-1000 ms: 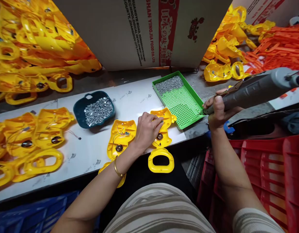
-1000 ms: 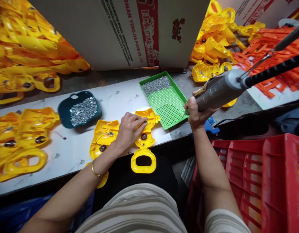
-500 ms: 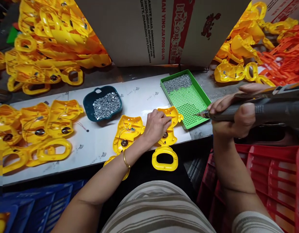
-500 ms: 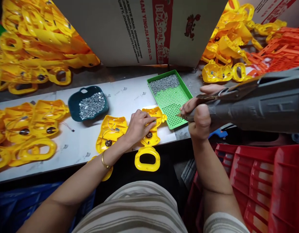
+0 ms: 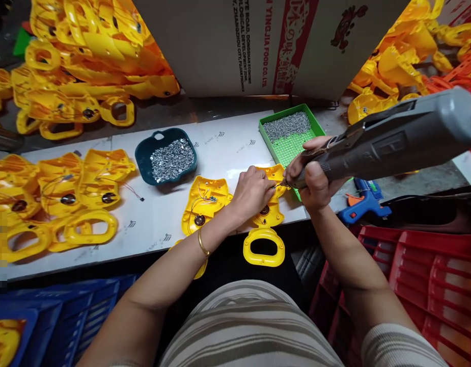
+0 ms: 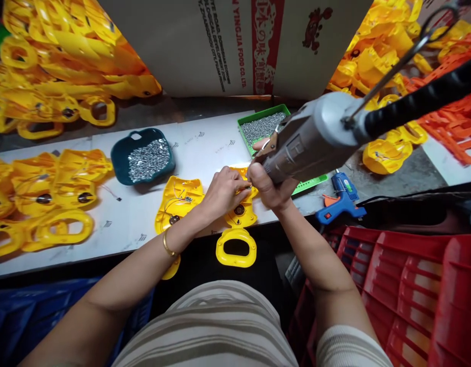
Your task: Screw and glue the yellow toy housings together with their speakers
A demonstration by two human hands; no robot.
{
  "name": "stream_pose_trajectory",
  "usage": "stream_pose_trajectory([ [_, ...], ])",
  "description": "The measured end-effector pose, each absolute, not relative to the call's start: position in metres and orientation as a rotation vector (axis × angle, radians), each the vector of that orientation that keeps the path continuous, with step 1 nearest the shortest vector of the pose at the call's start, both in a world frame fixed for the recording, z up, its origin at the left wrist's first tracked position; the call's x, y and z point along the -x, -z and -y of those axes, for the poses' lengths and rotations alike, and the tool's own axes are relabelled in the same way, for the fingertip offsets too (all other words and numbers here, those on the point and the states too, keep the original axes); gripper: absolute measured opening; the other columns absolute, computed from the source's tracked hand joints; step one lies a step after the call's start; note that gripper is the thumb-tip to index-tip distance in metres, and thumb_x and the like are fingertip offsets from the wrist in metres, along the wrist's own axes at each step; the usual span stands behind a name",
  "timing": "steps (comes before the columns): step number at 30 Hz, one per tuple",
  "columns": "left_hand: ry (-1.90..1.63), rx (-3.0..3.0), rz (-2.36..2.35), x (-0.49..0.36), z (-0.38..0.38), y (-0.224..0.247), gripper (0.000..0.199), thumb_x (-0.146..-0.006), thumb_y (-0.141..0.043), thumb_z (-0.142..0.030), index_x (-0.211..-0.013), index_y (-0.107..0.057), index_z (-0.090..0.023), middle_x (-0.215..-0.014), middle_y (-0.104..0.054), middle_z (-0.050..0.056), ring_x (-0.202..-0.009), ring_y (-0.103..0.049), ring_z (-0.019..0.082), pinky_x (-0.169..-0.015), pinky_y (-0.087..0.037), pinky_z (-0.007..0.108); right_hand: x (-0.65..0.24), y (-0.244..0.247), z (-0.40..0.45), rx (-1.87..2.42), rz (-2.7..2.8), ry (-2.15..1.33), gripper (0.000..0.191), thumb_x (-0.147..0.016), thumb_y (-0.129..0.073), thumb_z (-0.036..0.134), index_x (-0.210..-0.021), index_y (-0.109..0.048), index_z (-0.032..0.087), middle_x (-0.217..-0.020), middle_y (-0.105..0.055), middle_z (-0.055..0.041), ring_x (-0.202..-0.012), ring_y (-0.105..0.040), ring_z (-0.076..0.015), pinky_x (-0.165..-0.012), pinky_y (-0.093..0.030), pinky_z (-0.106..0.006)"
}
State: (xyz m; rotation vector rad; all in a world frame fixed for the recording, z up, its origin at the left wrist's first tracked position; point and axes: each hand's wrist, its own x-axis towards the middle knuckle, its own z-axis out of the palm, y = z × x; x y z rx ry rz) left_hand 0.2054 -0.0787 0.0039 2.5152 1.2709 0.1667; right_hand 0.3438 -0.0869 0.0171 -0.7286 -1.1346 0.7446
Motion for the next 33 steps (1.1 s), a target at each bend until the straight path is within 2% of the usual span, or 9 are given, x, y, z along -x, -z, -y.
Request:
stream_pose_trajectory([
  [16,-0.152,-2.513,-1.254,-0.2047,0.0773,-0.0013,0.018,-0.090,-0.059,-0.026,-0.094,-0.075,-0.022,-0.090,-0.065,0.008,-0.096,-0.052,0.026,-0.077,-0.043,0.037,-0.3405,-0.0105,0.0828,0.733,1.179,-0.709,0.024,-0.084,-0.063,0.047,-0.099,-0.056,0.030,-0.061,-0.049,0.0056,-0.044,-0.049,-0.0131,-0.045,-0.044,-0.029],
  [22,-0.134,-2.501,-1.257,-0.2058,0.0764,-0.0034,0.018,-0.090,-0.059,-0.027,-0.090,-0.075,-0.020,-0.091,-0.065,0.009,-0.098,-0.052,0.027,-0.078,-0.043,0.038,-0.3406,-0.0093,0.0824,0.845,1.161,-0.683,0.031,-0.080,-0.063,0.057,-0.098,-0.055,0.033,-0.065,-0.050,0.0043,-0.045,-0.049,-0.0141,-0.050,-0.047,-0.032],
  [27,-0.162,-2.500,-1.240,-0.2053,0.0755,-0.0014,0.019,-0.089,-0.059,-0.027,-0.092,-0.076,-0.021,-0.089,-0.065,0.009,-0.096,-0.053,0.028,-0.076,-0.043,0.038,-0.3411,-0.0137,0.0839,0.931,1.142,-0.665,0.037,-0.078,-0.060,0.065,-0.095,-0.053,0.033,-0.060,-0.047,0.0041,-0.041,-0.047,-0.0148,-0.044,-0.043,-0.032],
  [33,-0.153,-2.491,-1.250,-0.2064,0.0740,0.0004,0.019,-0.088,-0.059,-0.026,-0.089,-0.077,-0.020,-0.086,-0.064,0.009,-0.095,-0.053,0.027,-0.074,-0.042,0.037,-0.3416,-0.0183,0.0841,0.795,1.109,-0.669,0.027,-0.079,-0.065,0.055,-0.093,-0.057,0.033,-0.056,-0.043,0.0055,-0.038,-0.043,-0.0129,-0.039,-0.038,-0.029],
])
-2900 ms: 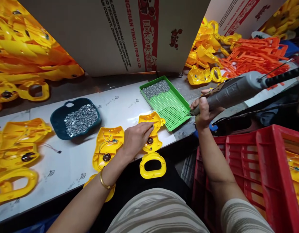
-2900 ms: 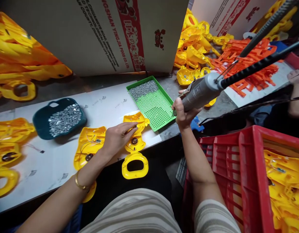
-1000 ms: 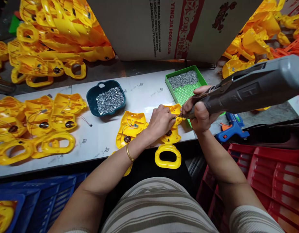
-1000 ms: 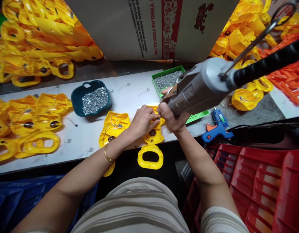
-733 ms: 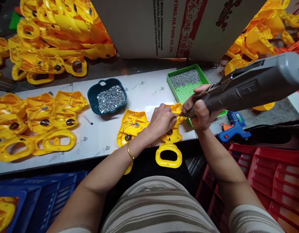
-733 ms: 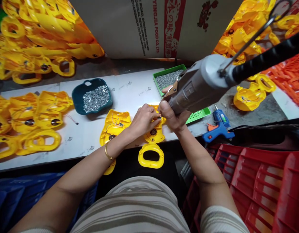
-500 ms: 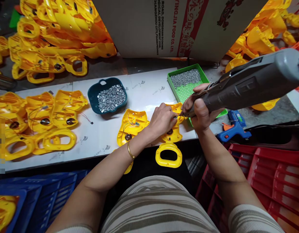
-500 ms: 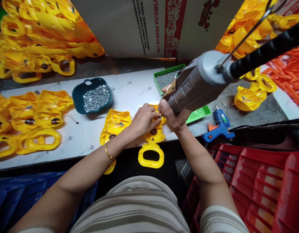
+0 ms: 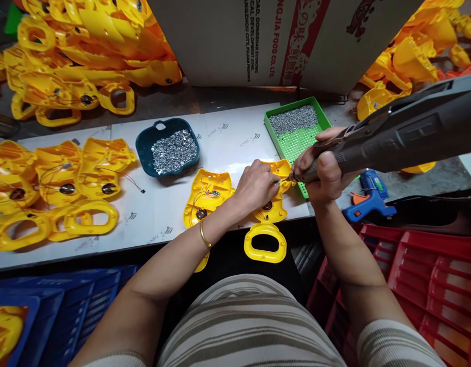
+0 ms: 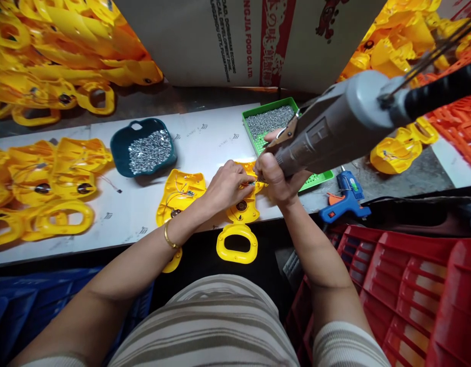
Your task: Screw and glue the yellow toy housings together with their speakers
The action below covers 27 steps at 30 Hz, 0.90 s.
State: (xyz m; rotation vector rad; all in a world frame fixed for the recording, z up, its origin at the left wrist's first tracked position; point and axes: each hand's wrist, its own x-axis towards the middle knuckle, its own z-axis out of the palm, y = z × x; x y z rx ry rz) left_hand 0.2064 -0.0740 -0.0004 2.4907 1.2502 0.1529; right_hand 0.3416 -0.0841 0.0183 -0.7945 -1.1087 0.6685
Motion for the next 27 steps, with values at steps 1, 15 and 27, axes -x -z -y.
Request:
stream_pose_trajectory([
  [1,-0.148,-2.483,-1.251,-0.207,0.074,0.000,0.019,-0.088,-0.059,-0.026,-0.091,-0.077,-0.021,-0.086,-0.065,0.009,-0.095,-0.053,0.027,-0.074,-0.041,0.037,-0.342,-0.019,0.084,0.790,1.114,-0.664,0.027,-0.079,-0.065,0.055,-0.093,-0.057,0.033,-0.057,-0.043,0.0054,-0.038,-0.043,-0.0123,-0.039,-0.038,-0.029],
  [15,-0.061,-2.523,-1.268,-0.206,0.076,-0.008,0.019,-0.090,-0.062,-0.032,-0.100,-0.074,-0.021,-0.094,-0.067,0.009,-0.098,-0.055,0.027,-0.075,-0.041,0.036,-0.339,-0.025,0.086,0.706,1.170,-0.658,0.024,-0.080,-0.065,0.052,-0.094,-0.059,0.034,-0.053,-0.041,0.0062,-0.035,-0.041,-0.0130,-0.037,-0.038,-0.030],
  [27,-0.493,-2.459,-1.162,-0.191,0.085,-0.007,0.015,-0.088,-0.067,-0.035,-0.099,-0.076,-0.030,-0.100,-0.066,0.005,-0.098,-0.048,0.024,-0.082,-0.033,0.039,-0.335,-0.050,0.096,0.626,1.042,-0.683,0.019,-0.080,-0.067,0.047,-0.089,-0.063,0.031,-0.050,-0.040,0.0058,-0.035,-0.037,-0.0121,-0.035,-0.031,-0.029],
])
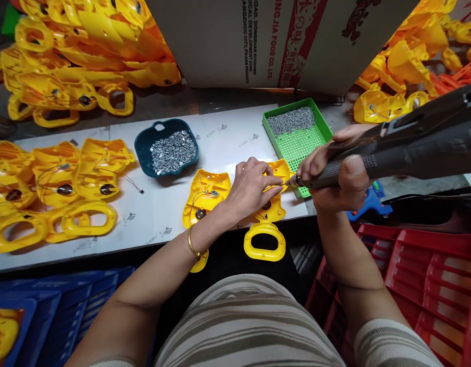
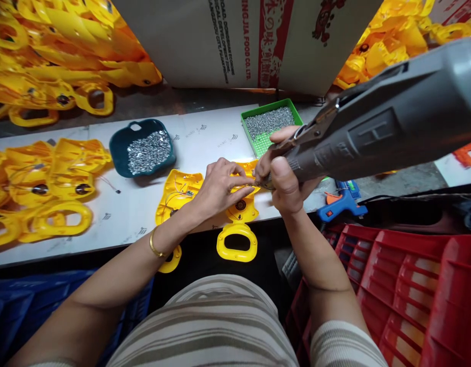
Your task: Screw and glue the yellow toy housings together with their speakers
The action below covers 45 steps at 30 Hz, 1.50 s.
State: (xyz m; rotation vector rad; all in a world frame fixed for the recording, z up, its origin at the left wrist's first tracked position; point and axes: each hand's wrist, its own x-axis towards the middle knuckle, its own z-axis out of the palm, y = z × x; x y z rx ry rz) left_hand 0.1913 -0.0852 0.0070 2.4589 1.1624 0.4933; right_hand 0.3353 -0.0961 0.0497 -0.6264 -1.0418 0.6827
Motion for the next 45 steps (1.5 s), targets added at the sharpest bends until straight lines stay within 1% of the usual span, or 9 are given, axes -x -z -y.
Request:
stream_pose_trajectory([
  [9,-0.666,-2.231,-1.076,-0.189,0.087,0.001,0.006,-0.080,-0.076,-0.028,-0.086,-0.077,-0.026,-0.085,-0.068,0.002,-0.089,-0.054,0.019,-0.080,-0.039,0.035,-0.334,-0.056,0.102,0.579,1.030,-0.725,0.019,-0.078,-0.068,0.043,-0.088,-0.063,0.028,-0.049,-0.042,0.0056,-0.034,-0.037,-0.0118,-0.033,-0.031,-0.029],
  [13,-0.733,-2.148,-1.040,-0.189,0.087,0.002,0.006,-0.078,-0.078,-0.029,-0.083,-0.076,-0.026,-0.084,-0.069,0.000,-0.087,-0.056,0.018,-0.083,-0.041,0.034,-0.335,-0.059,0.103,0.614,1.033,-0.769,0.021,-0.078,-0.066,0.047,-0.087,-0.060,0.029,-0.048,-0.041,0.0055,-0.034,-0.036,-0.0119,-0.034,-0.032,-0.029],
  [19,-0.688,-2.388,-1.201,-0.185,0.088,0.006,0.042,-0.074,-0.079,-0.044,-0.112,-0.071,-0.026,-0.102,-0.069,0.006,-0.097,-0.051,0.024,-0.083,-0.038,0.038,-0.339,-0.060,0.105,0.629,0.992,-0.783,0.027,-0.076,-0.068,0.050,-0.088,-0.058,0.028,-0.048,-0.042,0.0060,-0.033,-0.035,-0.0112,-0.033,-0.031,-0.027],
  [22,-0.691,-2.522,-1.257,-0.183,0.089,0.008,0.035,-0.082,-0.073,-0.041,-0.113,-0.070,-0.026,-0.114,-0.068,0.007,-0.104,-0.049,0.027,-0.087,-0.034,0.042,-0.343,-0.060,0.104,0.630,0.985,-0.754,0.026,-0.076,-0.068,0.049,-0.088,-0.058,0.028,-0.049,-0.041,0.0062,-0.033,-0.036,-0.0113,-0.033,-0.031,-0.027],
  [25,-0.672,-2.595,-1.221,-0.186,0.091,0.009,0.030,-0.086,-0.068,-0.036,-0.114,-0.068,-0.024,-0.118,-0.070,0.006,-0.108,-0.049,0.028,-0.091,-0.030,0.045,-0.345,-0.059,0.103,0.607,1.016,-0.727,0.020,-0.080,-0.066,0.046,-0.088,-0.058,0.028,-0.050,-0.040,0.0059,-0.035,-0.038,-0.0113,-0.034,-0.032,-0.028],
  [33,-0.651,-2.594,-1.213,-0.199,0.090,0.015,0.020,-0.090,-0.063,-0.026,-0.109,-0.067,-0.023,-0.095,-0.075,0.005,-0.103,-0.053,0.027,-0.093,-0.027,0.047,-0.345,-0.054,0.102,0.688,0.995,-0.690,0.025,-0.079,-0.066,0.050,-0.089,-0.058,0.029,-0.050,-0.040,0.0067,-0.035,-0.035,-0.0111,-0.036,-0.030,-0.029],
  [36,-0.683,-2.569,-1.207,-0.198,0.089,0.019,0.017,-0.093,-0.059,-0.027,-0.105,-0.069,-0.022,-0.088,-0.074,0.004,-0.099,-0.054,0.025,-0.093,-0.027,0.046,-0.346,-0.054,0.104,0.671,0.987,-0.709,0.022,-0.078,-0.067,0.046,-0.090,-0.060,0.029,-0.051,-0.042,0.0057,-0.036,-0.037,-0.0117,-0.037,-0.031,-0.030],
  [41,-0.684,-2.545,-1.189,-0.192,0.085,0.021,0.019,-0.094,-0.057,-0.034,-0.102,-0.072,-0.024,-0.089,-0.074,0.004,-0.101,-0.053,0.025,-0.097,-0.026,0.048,-0.347,-0.056,0.106,0.707,0.980,-0.724,0.018,-0.078,-0.066,0.044,-0.089,-0.059,0.031,-0.052,-0.042,0.0045,-0.037,-0.039,-0.0137,-0.039,-0.033,-0.032],
  [45,-0.634,-2.549,-1.201,-0.192,0.084,0.020,0.018,-0.093,-0.059,-0.031,-0.101,-0.073,-0.026,-0.091,-0.072,0.005,-0.102,-0.050,0.026,-0.096,-0.028,0.048,-0.346,-0.057,0.103,0.757,1.000,-0.661,0.024,-0.080,-0.063,0.052,-0.090,-0.056,0.031,-0.051,-0.039,0.0055,-0.036,-0.036,-0.0142,-0.040,-0.034,-0.032],
])
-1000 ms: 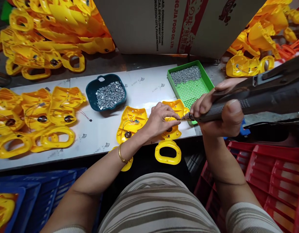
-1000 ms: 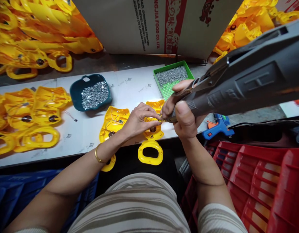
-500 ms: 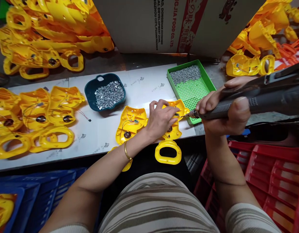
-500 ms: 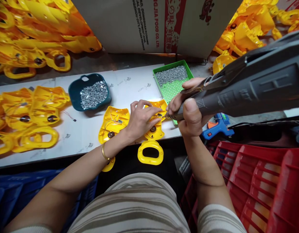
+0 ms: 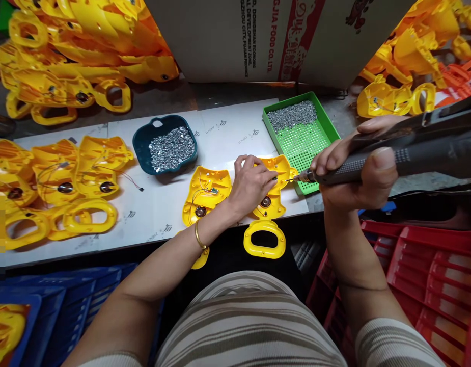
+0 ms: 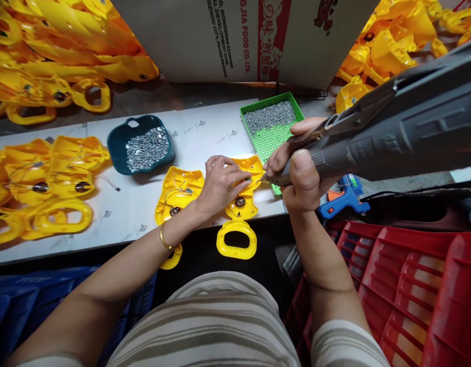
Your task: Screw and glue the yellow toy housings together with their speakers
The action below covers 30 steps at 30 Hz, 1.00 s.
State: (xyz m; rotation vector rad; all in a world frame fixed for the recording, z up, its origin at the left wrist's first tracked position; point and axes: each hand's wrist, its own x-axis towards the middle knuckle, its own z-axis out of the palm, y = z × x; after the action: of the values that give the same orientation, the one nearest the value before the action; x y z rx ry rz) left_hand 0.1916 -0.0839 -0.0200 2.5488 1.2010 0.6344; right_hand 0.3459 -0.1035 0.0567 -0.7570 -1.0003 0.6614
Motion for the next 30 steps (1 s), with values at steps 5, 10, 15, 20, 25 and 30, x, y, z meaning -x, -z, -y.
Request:
stream_pose_trajectory([
  [5,-0.597,-2.532,-1.230,-0.195,0.084,0.019,0.017,-0.092,-0.060,-0.030,-0.097,-0.075,-0.025,-0.088,-0.068,0.005,-0.100,-0.047,0.025,-0.093,-0.030,0.046,-0.343,-0.057,0.101,0.683,1.002,-0.660,0.019,-0.082,-0.064,0.047,-0.088,-0.058,0.030,-0.052,-0.040,0.0052,-0.037,-0.038,-0.0128,-0.039,-0.032,-0.030],
  [10,-0.596,-2.527,-1.236,-0.196,0.083,0.022,0.016,-0.091,-0.061,-0.030,-0.094,-0.076,-0.025,-0.083,-0.066,0.005,-0.097,-0.046,0.024,-0.092,-0.030,0.045,-0.345,-0.054,0.100,0.681,1.003,-0.683,0.018,-0.082,-0.065,0.045,-0.089,-0.059,0.030,-0.052,-0.040,0.0053,-0.038,-0.039,-0.0128,-0.040,-0.033,-0.030],
  [15,-0.532,-2.501,-1.251,-0.198,0.082,0.020,0.015,-0.090,-0.062,-0.029,-0.094,-0.076,-0.024,-0.085,-0.065,0.006,-0.096,-0.045,0.025,-0.088,-0.031,0.044,-0.345,-0.047,0.096,0.812,1.054,-0.650,0.027,-0.083,-0.059,0.058,-0.092,-0.055,0.033,-0.052,-0.038,0.0056,-0.039,-0.039,-0.0145,-0.043,-0.036,-0.032],
  [20,-0.445,-2.483,-1.277,-0.201,0.079,0.015,0.013,-0.088,-0.064,-0.027,-0.091,-0.076,-0.024,-0.085,-0.064,0.007,-0.097,-0.045,0.026,-0.087,-0.032,0.044,-0.342,-0.041,0.089,0.705,1.040,-0.676,0.024,-0.079,-0.065,0.054,-0.090,-0.058,0.033,-0.051,-0.039,0.0055,-0.036,-0.036,-0.0127,-0.038,-0.033,-0.031],
  [25,-0.392,-2.454,-1.271,-0.203,0.076,0.010,0.011,-0.085,-0.066,-0.025,-0.089,-0.076,-0.024,-0.083,-0.063,0.007,-0.097,-0.045,0.027,-0.085,-0.032,0.044,-0.341,-0.026,0.083,0.735,1.083,-0.699,0.024,-0.076,-0.070,0.051,-0.092,-0.061,0.035,-0.055,-0.045,0.0050,-0.036,-0.040,-0.0137,-0.036,-0.033,-0.032],
  [30,-0.334,-2.440,-1.277,-0.204,0.076,0.004,0.011,-0.085,-0.066,-0.023,-0.083,-0.076,-0.023,-0.084,-0.064,0.008,-0.098,-0.045,0.027,-0.086,-0.032,0.045,-0.340,-0.018,0.083,0.807,1.131,-0.737,0.028,-0.077,-0.067,0.057,-0.093,-0.058,0.036,-0.055,-0.047,0.0039,-0.039,-0.043,-0.0173,-0.040,-0.036,-0.035],
])
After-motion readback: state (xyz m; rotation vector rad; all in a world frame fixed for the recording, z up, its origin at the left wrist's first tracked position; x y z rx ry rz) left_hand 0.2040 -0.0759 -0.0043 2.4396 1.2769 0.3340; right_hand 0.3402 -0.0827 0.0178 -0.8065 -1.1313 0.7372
